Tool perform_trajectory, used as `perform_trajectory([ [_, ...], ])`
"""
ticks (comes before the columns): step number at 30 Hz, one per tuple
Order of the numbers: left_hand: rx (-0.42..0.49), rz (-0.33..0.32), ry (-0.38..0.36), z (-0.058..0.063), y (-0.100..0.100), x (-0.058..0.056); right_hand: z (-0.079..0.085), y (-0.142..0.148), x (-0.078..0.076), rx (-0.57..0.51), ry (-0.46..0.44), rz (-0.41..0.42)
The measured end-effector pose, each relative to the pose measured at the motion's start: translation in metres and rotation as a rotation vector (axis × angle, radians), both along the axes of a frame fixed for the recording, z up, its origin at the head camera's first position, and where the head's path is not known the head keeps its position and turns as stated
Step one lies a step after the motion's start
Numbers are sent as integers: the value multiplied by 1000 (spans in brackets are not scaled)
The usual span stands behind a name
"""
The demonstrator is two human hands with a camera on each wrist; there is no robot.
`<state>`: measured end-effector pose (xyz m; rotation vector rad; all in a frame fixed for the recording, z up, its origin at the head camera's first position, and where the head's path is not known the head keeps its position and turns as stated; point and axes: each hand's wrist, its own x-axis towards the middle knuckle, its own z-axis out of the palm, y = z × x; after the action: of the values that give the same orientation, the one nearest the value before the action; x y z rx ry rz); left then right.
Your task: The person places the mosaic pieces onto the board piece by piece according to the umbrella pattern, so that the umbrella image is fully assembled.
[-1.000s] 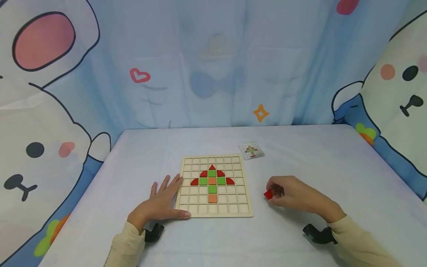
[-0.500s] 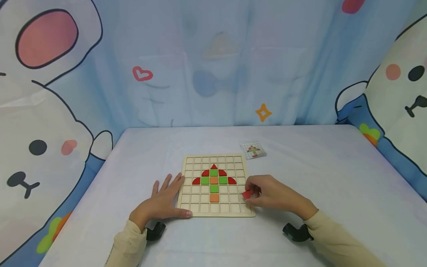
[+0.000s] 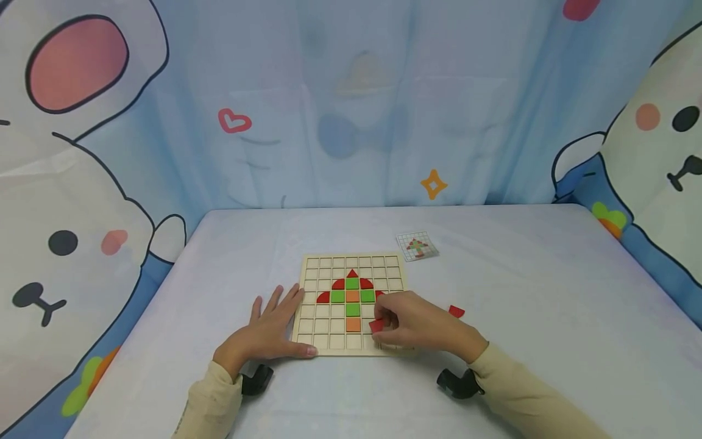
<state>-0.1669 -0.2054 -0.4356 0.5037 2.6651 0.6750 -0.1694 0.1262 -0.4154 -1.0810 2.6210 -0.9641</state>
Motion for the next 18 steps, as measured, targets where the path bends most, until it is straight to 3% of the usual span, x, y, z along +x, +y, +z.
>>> perform_trajectory([
  [18,-6,-1,0,-1,0,-1,-6,-44,9,135,71,-38],
])
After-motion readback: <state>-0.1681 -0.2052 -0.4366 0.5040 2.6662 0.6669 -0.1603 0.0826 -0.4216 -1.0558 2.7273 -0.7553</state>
